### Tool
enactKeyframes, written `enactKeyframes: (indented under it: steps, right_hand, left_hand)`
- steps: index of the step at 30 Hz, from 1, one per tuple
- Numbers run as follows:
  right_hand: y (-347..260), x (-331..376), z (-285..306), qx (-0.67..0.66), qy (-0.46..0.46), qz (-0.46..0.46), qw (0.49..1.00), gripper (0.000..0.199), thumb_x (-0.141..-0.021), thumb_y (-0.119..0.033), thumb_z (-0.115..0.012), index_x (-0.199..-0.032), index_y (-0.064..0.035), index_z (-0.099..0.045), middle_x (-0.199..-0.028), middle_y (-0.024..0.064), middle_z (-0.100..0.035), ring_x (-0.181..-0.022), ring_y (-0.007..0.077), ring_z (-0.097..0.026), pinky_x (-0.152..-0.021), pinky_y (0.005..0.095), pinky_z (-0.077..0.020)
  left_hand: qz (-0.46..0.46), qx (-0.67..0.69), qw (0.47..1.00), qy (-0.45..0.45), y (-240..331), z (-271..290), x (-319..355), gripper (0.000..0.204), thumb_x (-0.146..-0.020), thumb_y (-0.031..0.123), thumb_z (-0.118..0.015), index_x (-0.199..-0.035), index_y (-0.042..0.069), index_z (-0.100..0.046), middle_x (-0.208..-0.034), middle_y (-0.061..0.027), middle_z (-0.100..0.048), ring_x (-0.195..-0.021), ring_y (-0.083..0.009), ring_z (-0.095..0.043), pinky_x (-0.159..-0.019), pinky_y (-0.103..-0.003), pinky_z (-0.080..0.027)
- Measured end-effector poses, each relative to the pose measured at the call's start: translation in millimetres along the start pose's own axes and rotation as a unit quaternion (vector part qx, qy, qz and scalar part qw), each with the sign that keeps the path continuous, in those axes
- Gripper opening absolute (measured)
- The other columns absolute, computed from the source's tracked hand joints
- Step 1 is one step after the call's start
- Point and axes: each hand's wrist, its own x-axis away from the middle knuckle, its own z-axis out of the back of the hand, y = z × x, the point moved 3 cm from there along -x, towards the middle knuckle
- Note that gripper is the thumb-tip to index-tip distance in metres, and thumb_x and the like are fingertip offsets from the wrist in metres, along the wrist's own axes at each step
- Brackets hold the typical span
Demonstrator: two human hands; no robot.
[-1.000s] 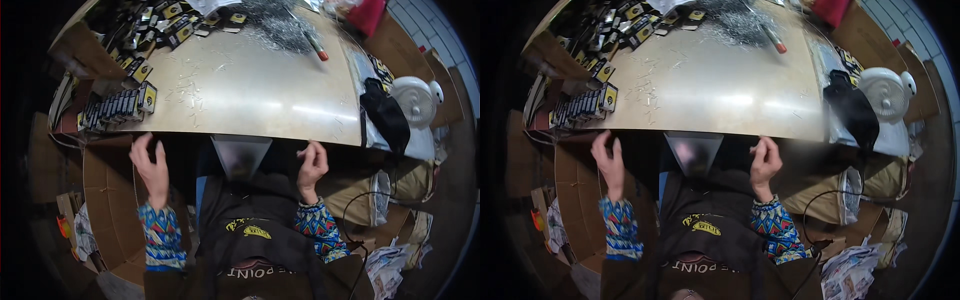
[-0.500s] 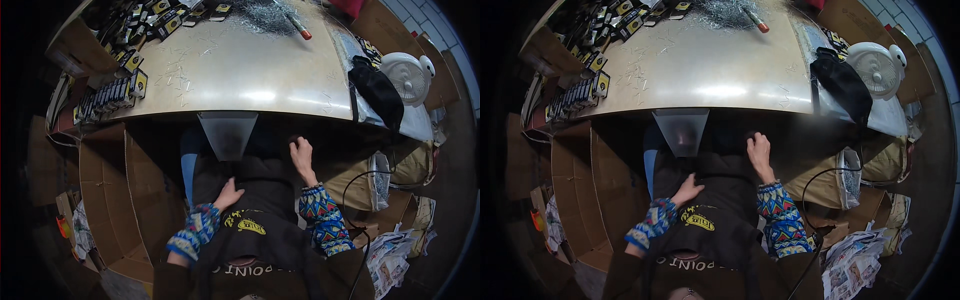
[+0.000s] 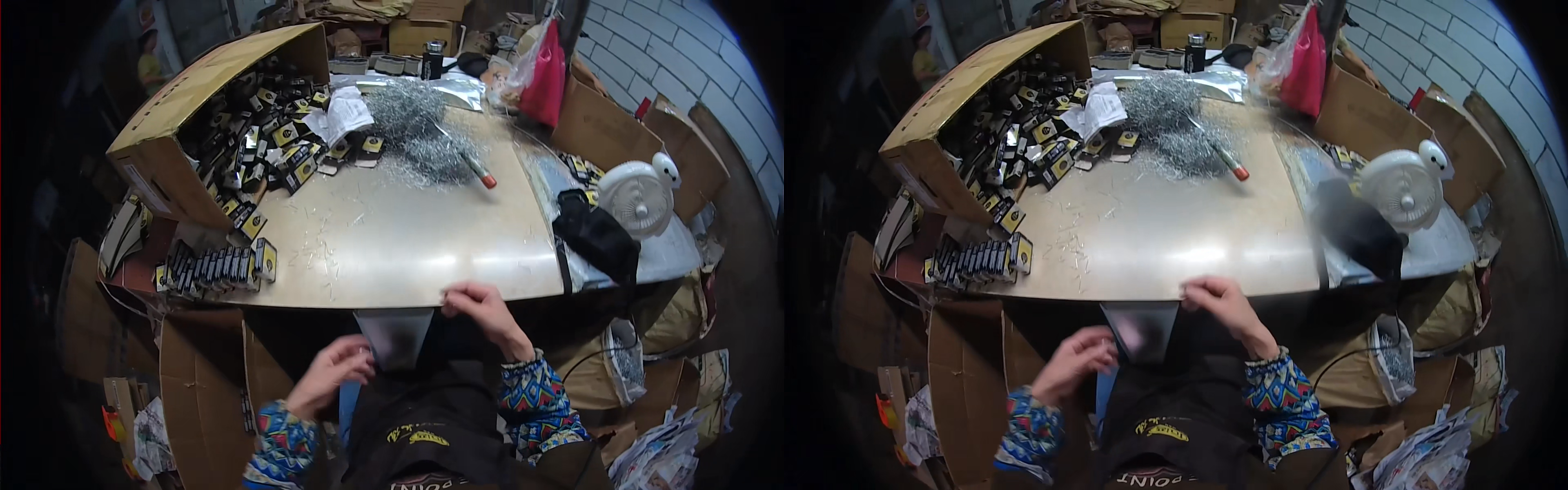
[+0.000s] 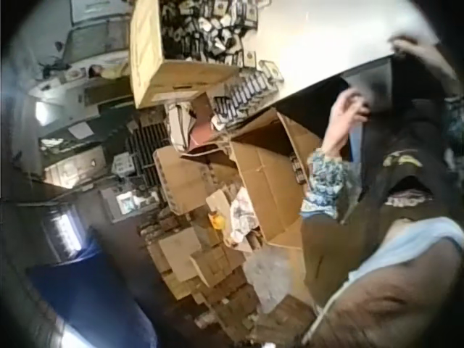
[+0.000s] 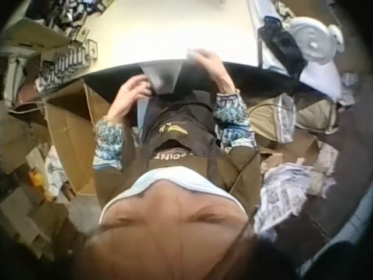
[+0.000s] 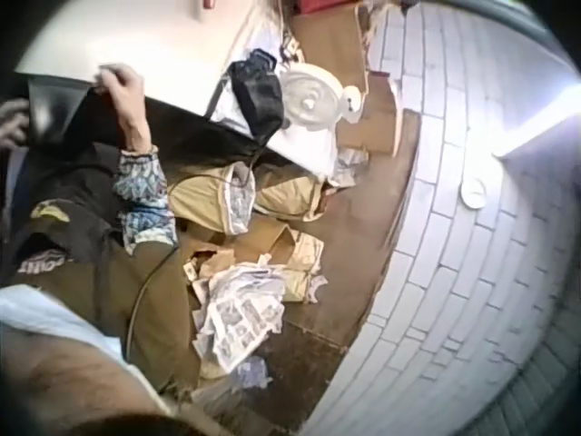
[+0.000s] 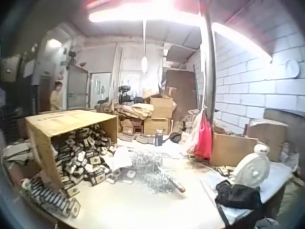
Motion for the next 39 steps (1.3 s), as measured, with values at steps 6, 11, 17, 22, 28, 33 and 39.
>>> enactKeyframes:
  steps: [6,11,17,22,28,33,39]
  right_hand:
    - [22,-148,77,-0.384,0.272,0.055,0.881,0.017,-0.094,-0.006,-0.059,-0.110,-0.0017,-0.058,-0.097,0.0099,-0.065,-0.088,0.0199,-0.063,-0.079,0.0292,-0.0542]
    - [21,-203,117,-0.558,0.219,0.139,0.789,0.015,-0.094,-0.008,-0.060,-0.107,-0.0005,-0.060,-0.112,0.0127,-0.064,-0.107,0.0257,-0.060,-0.098,0.0364,-0.0498]
    - [-11,-230,136,-0.587,0.331,0.126,0.727,0.027,-0.096,-0.011,-0.058,-0.120,0.0008,-0.058,-0.128,0.0120,-0.059,-0.123,0.0275,-0.052,-0.108,0.0407,-0.0417]
    - [-63,-255,108,-0.402,0.454,0.191,0.772,0.031,-0.093,-0.017,-0.064,-0.118,-0.0002,-0.059,-0.128,0.0118,-0.058,-0.120,0.0227,-0.053,-0.105,0.0372,-0.0402]
    - [-144,-268,78,0.075,0.478,0.350,0.802,0.010,-0.093,-0.011,-0.059,-0.094,-0.0010,-0.059,-0.095,0.0155,-0.066,-0.094,0.0249,-0.061,-0.087,0.0383,-0.0478]
    - [-216,-311,53,-0.078,0.341,0.416,0.839,0.025,-0.097,-0.014,-0.055,-0.076,-0.0074,-0.044,-0.058,0.0048,-0.047,-0.055,0.0168,-0.048,-0.063,0.0346,-0.0458]
    - [-283,-310,53,-0.076,0.244,0.460,0.851,0.036,-0.103,-0.024,-0.046,-0.069,-0.0125,-0.040,-0.051,-0.0020,-0.037,-0.044,0.0111,-0.035,-0.049,0.0298,-0.0353]
  left_hand:
    - [-0.253,-0.451,0.840,0.164,142,28,-162,0.036,-0.086,0.014,-0.065,-0.119,0.002,-0.056,-0.112,-0.0165,-0.060,-0.110,-0.0309,-0.056,-0.095,-0.037,-0.045]
    - [-0.420,-0.653,0.603,0.182,187,23,-316,0.031,-0.085,0.011,-0.062,-0.114,0.002,-0.057,-0.115,-0.0136,-0.059,-0.111,-0.0328,-0.055,-0.094,-0.041,-0.045]
    - [-0.366,-0.828,0.399,0.149,200,31,-381,0.017,-0.086,0.021,-0.059,-0.094,0.006,-0.060,-0.102,-0.0087,-0.061,-0.102,-0.0258,-0.057,-0.083,-0.037,-0.045]
    - [-0.211,-0.851,0.429,0.216,209,78,-344,0.020,-0.084,0.025,-0.062,-0.092,0.006,-0.060,-0.091,-0.0111,-0.060,-0.100,-0.0289,-0.055,-0.080,-0.040,-0.047]
    - [-0.395,-0.710,0.503,0.295,256,59,-310,0.053,-0.074,0.008,-0.070,-0.124,0.006,-0.052,-0.128,-0.0145,-0.048,-0.114,-0.0361,-0.048,-0.099,-0.045,-0.039]
    - [-0.291,-0.742,0.518,0.309,307,81,-351,0.059,-0.074,-0.001,-0.061,-0.132,0.003,-0.050,-0.135,-0.0173,-0.048,-0.121,-0.0388,-0.047,-0.106,-0.045,-0.036]
    - [-0.255,-0.257,0.838,0.409,362,78,-321,0.026,-0.098,0.011,-0.049,-0.119,0.000,-0.060,-0.101,-0.0124,-0.065,-0.089,-0.0168,-0.058,-0.081,-0.031,-0.045]
